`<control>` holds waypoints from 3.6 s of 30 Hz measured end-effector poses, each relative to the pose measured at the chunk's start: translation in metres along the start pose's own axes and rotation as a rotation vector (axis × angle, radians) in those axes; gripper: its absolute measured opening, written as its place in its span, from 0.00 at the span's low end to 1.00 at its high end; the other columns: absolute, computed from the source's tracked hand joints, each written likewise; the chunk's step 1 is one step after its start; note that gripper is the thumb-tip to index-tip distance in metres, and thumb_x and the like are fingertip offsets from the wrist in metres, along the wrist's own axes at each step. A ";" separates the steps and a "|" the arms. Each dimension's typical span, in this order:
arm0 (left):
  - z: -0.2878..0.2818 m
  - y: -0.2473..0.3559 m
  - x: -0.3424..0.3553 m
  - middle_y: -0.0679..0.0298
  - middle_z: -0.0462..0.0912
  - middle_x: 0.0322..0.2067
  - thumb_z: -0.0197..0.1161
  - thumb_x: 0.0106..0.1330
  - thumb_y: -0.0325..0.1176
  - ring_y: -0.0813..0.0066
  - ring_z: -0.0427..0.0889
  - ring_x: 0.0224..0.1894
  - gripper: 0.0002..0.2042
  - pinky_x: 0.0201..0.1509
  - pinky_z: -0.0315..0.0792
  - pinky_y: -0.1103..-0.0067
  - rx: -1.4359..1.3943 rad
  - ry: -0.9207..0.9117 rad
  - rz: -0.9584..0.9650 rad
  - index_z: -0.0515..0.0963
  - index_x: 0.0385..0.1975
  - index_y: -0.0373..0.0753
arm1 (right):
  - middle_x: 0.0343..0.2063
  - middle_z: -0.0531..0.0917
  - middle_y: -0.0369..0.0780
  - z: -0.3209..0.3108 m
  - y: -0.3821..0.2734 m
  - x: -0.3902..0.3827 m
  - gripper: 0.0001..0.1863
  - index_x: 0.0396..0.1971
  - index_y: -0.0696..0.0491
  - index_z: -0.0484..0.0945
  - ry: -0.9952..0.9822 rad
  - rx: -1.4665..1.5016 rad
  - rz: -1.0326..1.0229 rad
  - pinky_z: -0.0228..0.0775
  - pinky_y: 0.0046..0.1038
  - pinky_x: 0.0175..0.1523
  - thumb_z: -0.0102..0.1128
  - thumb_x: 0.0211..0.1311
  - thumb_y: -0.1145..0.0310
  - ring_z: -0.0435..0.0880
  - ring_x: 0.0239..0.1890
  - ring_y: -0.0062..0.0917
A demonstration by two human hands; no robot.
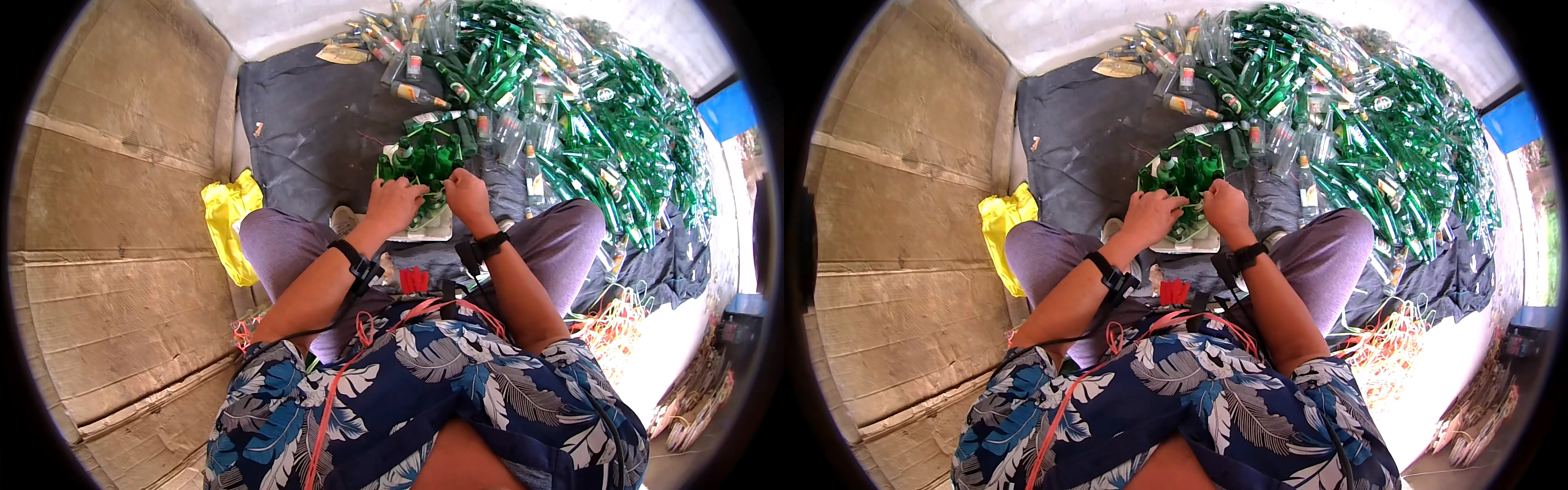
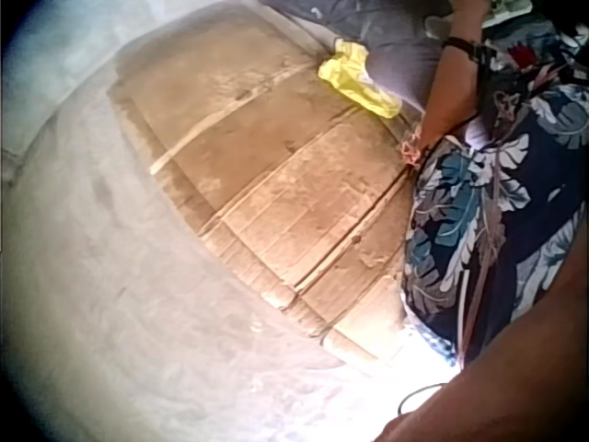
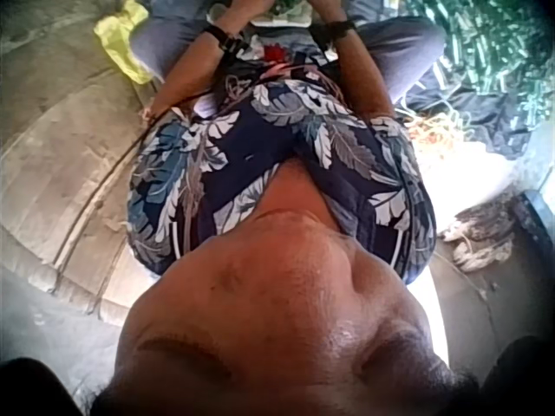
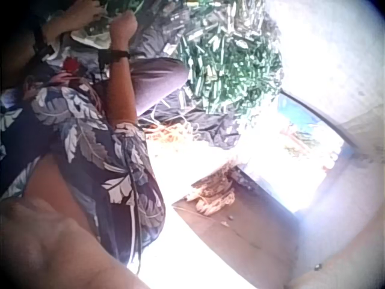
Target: The person sits on the floor and ties green plastic bottles together using a green string. They pick up bottles from a pile, thread the string through them, and secure them in a bundle.
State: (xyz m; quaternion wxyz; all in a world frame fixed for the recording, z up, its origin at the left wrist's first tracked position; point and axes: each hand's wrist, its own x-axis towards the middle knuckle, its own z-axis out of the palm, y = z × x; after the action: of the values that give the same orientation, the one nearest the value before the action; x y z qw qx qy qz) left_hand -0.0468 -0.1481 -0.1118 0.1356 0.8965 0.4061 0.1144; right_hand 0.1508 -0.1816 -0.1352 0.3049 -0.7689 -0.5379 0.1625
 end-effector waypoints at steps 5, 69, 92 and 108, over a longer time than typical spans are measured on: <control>-0.005 0.002 0.001 0.66 0.81 0.34 0.63 0.66 0.42 0.63 0.82 0.42 0.12 0.51 0.66 0.64 -0.007 -0.011 -0.005 0.83 0.49 0.57 | 0.28 0.85 0.51 0.004 0.014 0.004 0.10 0.26 0.56 0.83 -0.063 0.123 0.103 0.77 0.44 0.44 0.60 0.55 0.64 0.85 0.36 0.49; -0.043 -0.051 0.029 0.46 0.86 0.36 0.52 0.66 0.31 0.45 0.85 0.41 0.17 0.44 0.76 0.55 0.024 -0.008 -0.418 0.74 0.54 0.45 | 0.48 0.84 0.48 0.054 0.027 -0.034 0.31 0.60 0.59 0.69 -0.146 0.643 0.275 0.73 0.33 0.55 0.66 0.55 0.69 0.84 0.51 0.36; -0.011 -0.001 0.071 0.53 0.86 0.36 0.60 0.56 0.28 0.53 0.86 0.42 0.11 0.44 0.79 0.61 0.080 -0.537 0.302 0.85 0.38 0.42 | 0.43 0.83 0.60 0.055 0.032 -0.030 0.32 0.59 0.58 0.66 -0.140 0.337 0.183 0.74 0.49 0.51 0.65 0.59 0.58 0.80 0.50 0.58; 0.003 0.001 0.075 0.49 0.85 0.37 0.58 0.57 0.26 0.48 0.84 0.44 0.09 0.46 0.78 0.59 0.011 -0.578 0.233 0.81 0.37 0.36 | 0.43 0.84 0.57 0.054 0.031 -0.032 0.30 0.59 0.56 0.67 -0.120 0.315 0.206 0.73 0.49 0.50 0.65 0.63 0.57 0.81 0.49 0.56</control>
State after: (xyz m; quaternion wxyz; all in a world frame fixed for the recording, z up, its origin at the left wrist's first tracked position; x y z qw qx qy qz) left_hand 0.0033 -0.0924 -0.1066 0.2264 0.9331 0.2459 -0.1329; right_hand 0.1302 -0.2025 -0.1989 0.3704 -0.7518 -0.4414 0.3206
